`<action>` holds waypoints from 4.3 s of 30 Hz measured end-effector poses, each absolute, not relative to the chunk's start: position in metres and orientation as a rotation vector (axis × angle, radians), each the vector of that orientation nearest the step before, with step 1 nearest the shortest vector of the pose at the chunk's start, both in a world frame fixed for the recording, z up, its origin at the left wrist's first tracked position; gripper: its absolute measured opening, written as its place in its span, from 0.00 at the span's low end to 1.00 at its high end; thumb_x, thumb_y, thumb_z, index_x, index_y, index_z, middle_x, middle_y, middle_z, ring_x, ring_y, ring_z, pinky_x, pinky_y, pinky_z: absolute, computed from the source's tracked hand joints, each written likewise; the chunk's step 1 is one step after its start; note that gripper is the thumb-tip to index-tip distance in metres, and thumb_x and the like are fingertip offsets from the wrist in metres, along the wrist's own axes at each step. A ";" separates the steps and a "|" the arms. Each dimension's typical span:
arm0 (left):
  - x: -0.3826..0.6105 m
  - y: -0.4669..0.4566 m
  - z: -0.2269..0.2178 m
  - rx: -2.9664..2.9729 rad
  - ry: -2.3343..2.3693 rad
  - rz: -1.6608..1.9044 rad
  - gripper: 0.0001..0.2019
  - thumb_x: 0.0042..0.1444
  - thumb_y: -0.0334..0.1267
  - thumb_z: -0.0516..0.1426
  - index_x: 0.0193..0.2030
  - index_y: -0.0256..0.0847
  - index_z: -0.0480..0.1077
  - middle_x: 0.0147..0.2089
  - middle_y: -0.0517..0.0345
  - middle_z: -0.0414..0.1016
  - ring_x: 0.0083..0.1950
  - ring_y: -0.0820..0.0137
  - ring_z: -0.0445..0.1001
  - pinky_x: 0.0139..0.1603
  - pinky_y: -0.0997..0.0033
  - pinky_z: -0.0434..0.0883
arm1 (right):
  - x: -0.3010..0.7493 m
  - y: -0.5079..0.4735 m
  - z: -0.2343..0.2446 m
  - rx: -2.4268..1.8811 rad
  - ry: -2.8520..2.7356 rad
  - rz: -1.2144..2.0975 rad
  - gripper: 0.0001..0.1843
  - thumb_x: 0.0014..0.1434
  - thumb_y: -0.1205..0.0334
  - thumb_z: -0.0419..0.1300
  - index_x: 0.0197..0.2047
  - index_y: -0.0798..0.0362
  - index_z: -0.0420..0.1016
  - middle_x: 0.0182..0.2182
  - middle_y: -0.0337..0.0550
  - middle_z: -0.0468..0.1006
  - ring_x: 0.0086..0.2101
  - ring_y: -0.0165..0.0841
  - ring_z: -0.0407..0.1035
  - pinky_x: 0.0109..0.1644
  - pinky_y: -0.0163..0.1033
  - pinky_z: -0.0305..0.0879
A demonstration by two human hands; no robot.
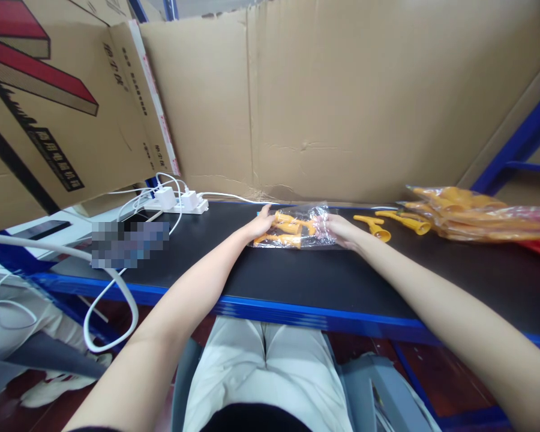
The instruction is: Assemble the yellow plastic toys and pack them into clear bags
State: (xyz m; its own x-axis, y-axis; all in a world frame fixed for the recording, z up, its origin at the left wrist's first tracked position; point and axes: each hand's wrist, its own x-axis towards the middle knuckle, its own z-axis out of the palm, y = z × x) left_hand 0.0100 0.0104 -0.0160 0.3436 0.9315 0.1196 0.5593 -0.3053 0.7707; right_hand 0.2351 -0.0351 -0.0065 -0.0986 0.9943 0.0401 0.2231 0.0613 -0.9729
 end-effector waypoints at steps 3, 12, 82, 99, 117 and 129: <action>0.009 0.015 -0.017 1.948 1.324 0.793 0.28 0.59 0.40 0.40 0.66 0.35 0.39 0.68 0.47 0.45 0.67 0.68 0.48 0.62 0.69 0.54 | 0.231 -0.039 -0.005 -1.247 -1.314 1.266 0.10 0.46 0.73 0.62 0.25 0.55 0.63 0.19 0.37 0.69 0.20 0.25 0.66 0.26 0.32 0.68; 0.008 0.028 -0.028 1.871 1.196 0.979 0.26 0.57 0.36 0.44 0.62 0.32 0.48 0.65 0.40 0.51 0.65 0.63 0.52 0.62 0.63 0.53 | 0.222 -0.041 -0.006 -1.215 -1.197 1.144 0.12 0.38 0.70 0.69 0.24 0.56 0.69 0.26 0.44 0.76 0.31 0.33 0.73 0.44 0.41 0.70; 0.025 -0.008 -0.014 2.566 1.227 0.558 0.14 0.60 0.45 0.42 0.38 0.39 0.63 0.66 0.47 0.49 0.68 0.61 0.41 0.64 0.52 0.43 | 0.229 -0.021 -0.024 -1.147 -2.024 0.552 0.25 0.43 0.41 0.61 0.30 0.58 0.78 0.24 0.45 0.75 0.23 0.31 0.65 0.28 0.36 0.60; 0.022 -0.006 -0.016 2.614 1.121 0.707 0.09 0.60 0.41 0.44 0.34 0.41 0.60 0.61 0.50 0.58 0.68 0.64 0.43 0.64 0.54 0.48 | 0.226 -0.029 -0.018 -1.093 -2.167 0.625 0.25 0.46 0.44 0.60 0.39 0.56 0.79 0.36 0.48 0.79 0.40 0.43 0.71 0.45 0.45 0.66; 0.021 -0.004 -0.014 2.673 1.122 0.717 0.06 0.58 0.39 0.44 0.34 0.42 0.59 0.44 0.53 0.66 0.48 0.65 0.66 0.53 0.61 0.62 | 0.225 -0.030 -0.011 -1.170 -2.179 0.453 0.16 0.49 0.55 0.59 0.38 0.55 0.79 0.37 0.47 0.78 0.38 0.41 0.72 0.45 0.44 0.66; -0.018 0.027 -0.018 2.547 1.458 0.688 0.05 0.55 0.37 0.45 0.32 0.42 0.58 0.38 0.55 0.67 0.43 0.64 0.67 0.48 0.61 0.62 | 0.328 -0.037 0.035 -2.289 -1.669 -0.318 0.16 0.52 0.56 0.54 0.37 0.57 0.78 0.36 0.59 0.76 0.37 0.49 0.70 0.36 0.47 0.64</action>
